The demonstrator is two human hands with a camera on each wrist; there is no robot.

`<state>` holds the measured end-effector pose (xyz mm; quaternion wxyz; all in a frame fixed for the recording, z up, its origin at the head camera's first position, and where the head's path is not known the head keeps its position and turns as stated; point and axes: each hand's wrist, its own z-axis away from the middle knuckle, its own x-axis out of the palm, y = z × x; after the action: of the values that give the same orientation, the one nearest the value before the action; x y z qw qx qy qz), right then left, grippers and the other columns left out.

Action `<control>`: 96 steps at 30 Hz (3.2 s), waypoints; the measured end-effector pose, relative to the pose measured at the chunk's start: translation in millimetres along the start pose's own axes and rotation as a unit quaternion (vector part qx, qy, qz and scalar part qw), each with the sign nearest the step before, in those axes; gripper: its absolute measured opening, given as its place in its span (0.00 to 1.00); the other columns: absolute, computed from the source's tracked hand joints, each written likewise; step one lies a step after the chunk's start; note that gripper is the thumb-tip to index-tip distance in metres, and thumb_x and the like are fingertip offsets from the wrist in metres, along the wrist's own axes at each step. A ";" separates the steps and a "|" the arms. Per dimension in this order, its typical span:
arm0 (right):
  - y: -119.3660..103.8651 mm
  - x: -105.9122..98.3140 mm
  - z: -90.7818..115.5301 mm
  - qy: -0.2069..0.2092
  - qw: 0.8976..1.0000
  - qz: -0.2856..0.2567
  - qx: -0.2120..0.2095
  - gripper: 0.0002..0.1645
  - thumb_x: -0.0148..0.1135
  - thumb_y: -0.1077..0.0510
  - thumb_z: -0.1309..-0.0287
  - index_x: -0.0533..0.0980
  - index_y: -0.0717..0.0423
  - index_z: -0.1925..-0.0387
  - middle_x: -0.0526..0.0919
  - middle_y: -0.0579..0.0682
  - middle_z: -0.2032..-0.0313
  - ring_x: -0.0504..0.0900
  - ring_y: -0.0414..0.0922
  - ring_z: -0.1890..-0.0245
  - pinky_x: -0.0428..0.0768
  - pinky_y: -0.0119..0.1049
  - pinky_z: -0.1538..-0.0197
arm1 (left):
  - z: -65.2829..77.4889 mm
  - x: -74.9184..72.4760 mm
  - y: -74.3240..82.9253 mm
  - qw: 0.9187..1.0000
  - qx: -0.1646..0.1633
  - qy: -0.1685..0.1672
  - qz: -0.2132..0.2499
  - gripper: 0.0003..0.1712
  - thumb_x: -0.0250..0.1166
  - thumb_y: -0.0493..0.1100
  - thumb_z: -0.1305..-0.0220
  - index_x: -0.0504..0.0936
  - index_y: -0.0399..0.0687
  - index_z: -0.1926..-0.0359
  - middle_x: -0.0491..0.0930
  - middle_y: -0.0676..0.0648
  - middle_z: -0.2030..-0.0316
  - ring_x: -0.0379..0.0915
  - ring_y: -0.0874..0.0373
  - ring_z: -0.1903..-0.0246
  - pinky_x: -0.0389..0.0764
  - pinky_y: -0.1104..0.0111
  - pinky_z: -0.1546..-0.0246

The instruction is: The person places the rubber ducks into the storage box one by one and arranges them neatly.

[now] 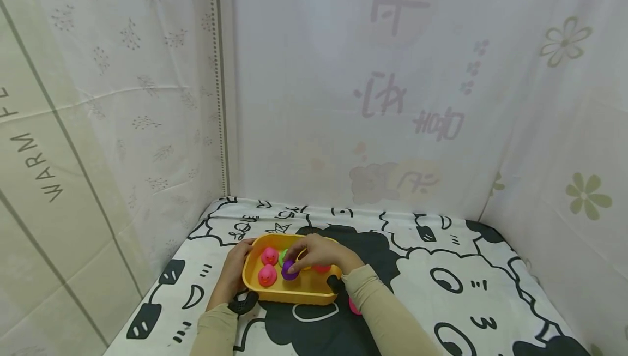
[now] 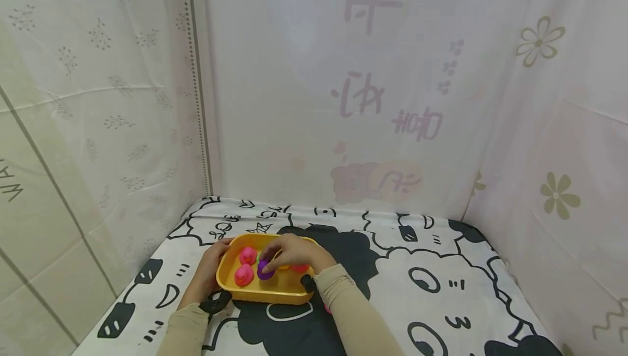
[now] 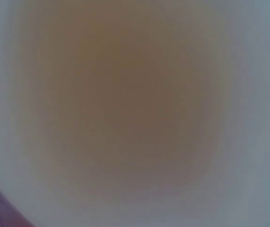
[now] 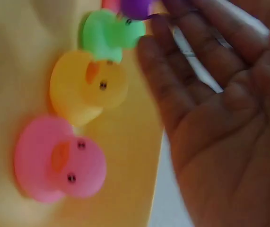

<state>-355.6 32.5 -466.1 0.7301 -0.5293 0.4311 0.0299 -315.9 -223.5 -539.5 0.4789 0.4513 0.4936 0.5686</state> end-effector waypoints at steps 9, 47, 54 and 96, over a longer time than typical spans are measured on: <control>-3.6 3.7 -3.8 -0.019 1.000 0.018 0.006 0.15 0.73 0.53 0.44 0.86 0.45 0.53 0.85 0.35 0.60 0.80 0.37 0.56 0.81 0.29 0.52 | 1.7 -1.6 5.1 1.000 0.013 -0.005 -0.004 0.28 0.43 0.47 0.26 0.70 0.42 0.31 0.68 0.40 0.34 0.67 0.45 0.38 0.72 0.59 0.36; -7.2 1.5 5.4 -0.026 0.999 0.038 -0.021 0.25 0.66 0.46 0.40 0.81 0.57 0.46 0.84 0.34 0.58 0.81 0.32 0.56 0.80 0.30 0.51 | 0.7 -5.7 -2.1 0.999 0.014 0.013 -0.027 0.27 0.44 0.46 0.27 0.73 0.41 0.34 0.71 0.39 0.35 0.69 0.46 0.39 0.72 0.60 0.37; -10.1 -10.0 23.3 0.003 0.999 0.026 -0.035 0.30 0.70 0.42 0.43 0.80 0.57 0.45 0.85 0.42 0.54 0.82 0.35 0.54 0.81 0.32 0.48 | 1.3 -6.4 -5.4 0.999 0.015 0.010 -0.028 0.28 0.43 0.46 0.26 0.72 0.40 0.33 0.70 0.39 0.35 0.68 0.45 0.38 0.73 0.60 0.37; 90.0 -6.5 173.6 0.089 0.983 -0.158 -0.038 0.18 0.64 0.60 0.36 0.79 0.61 0.45 0.82 0.64 0.47 0.80 0.65 0.46 0.81 0.37 0.45 | -2.7 0.6 -2.5 0.999 0.001 0.006 -0.045 0.28 0.43 0.48 0.27 0.71 0.44 0.32 0.69 0.41 0.34 0.68 0.46 0.39 0.70 0.54 0.34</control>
<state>-300.8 213.2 -517.2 0.6637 -0.6183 0.4044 -0.1169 -318.3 -223.1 -542.2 0.5004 0.4259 0.5169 0.5487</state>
